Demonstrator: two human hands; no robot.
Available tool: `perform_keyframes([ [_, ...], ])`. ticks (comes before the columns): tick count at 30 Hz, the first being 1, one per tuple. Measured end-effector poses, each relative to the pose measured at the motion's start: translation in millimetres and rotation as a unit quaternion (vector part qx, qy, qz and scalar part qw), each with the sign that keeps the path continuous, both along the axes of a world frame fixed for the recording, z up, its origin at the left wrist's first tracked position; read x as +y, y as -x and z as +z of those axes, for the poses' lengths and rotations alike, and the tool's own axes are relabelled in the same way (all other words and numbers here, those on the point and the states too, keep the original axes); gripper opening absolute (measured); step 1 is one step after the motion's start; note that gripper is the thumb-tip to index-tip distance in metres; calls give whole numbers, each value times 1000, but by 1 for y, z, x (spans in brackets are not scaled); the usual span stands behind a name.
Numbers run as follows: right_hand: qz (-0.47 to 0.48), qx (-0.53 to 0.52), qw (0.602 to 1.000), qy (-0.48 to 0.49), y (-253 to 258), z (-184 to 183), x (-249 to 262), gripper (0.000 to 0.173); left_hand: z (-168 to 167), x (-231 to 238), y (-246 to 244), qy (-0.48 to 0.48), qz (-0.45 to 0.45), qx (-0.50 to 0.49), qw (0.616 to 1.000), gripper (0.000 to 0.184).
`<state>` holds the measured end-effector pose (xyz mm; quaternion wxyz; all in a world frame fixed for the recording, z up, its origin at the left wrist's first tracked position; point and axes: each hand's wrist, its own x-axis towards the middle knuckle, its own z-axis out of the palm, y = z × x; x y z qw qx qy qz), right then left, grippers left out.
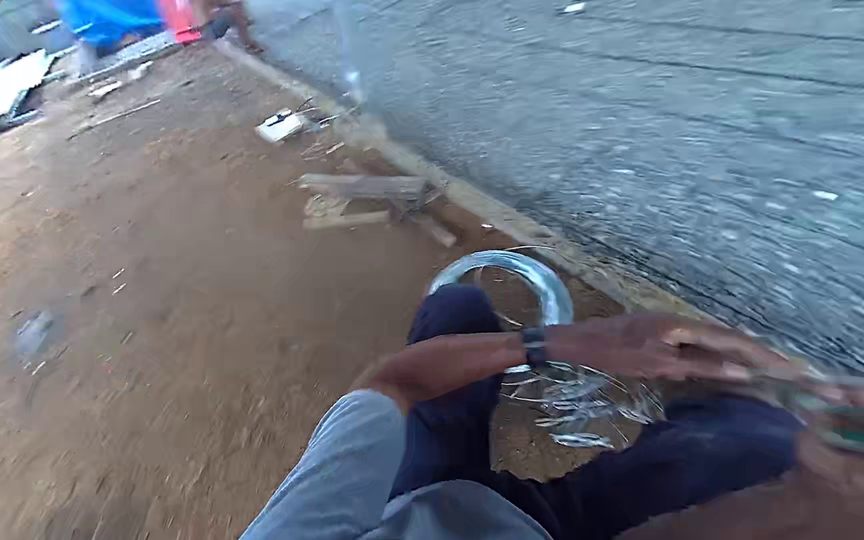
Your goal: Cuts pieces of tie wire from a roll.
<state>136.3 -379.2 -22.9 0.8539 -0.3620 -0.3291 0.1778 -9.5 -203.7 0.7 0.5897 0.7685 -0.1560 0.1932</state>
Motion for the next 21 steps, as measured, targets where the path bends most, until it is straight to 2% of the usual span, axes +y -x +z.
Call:
perform_keyframes([
  [3,-79,29,996,3,18,14,6,20,-9,4,-4,-11,-6,22,1000,28],
  [6,-117,72,990,40,22,17,14,27,-17,12,-10,-27,7,69,997,30],
  [10,-111,108,985,72,19,15,19,33,-23,14,-15,-25,23,97,995,30],
  [21,-64,99,992,36,12,5,40,23,-43,35,-19,43,-8,70,997,30],
])
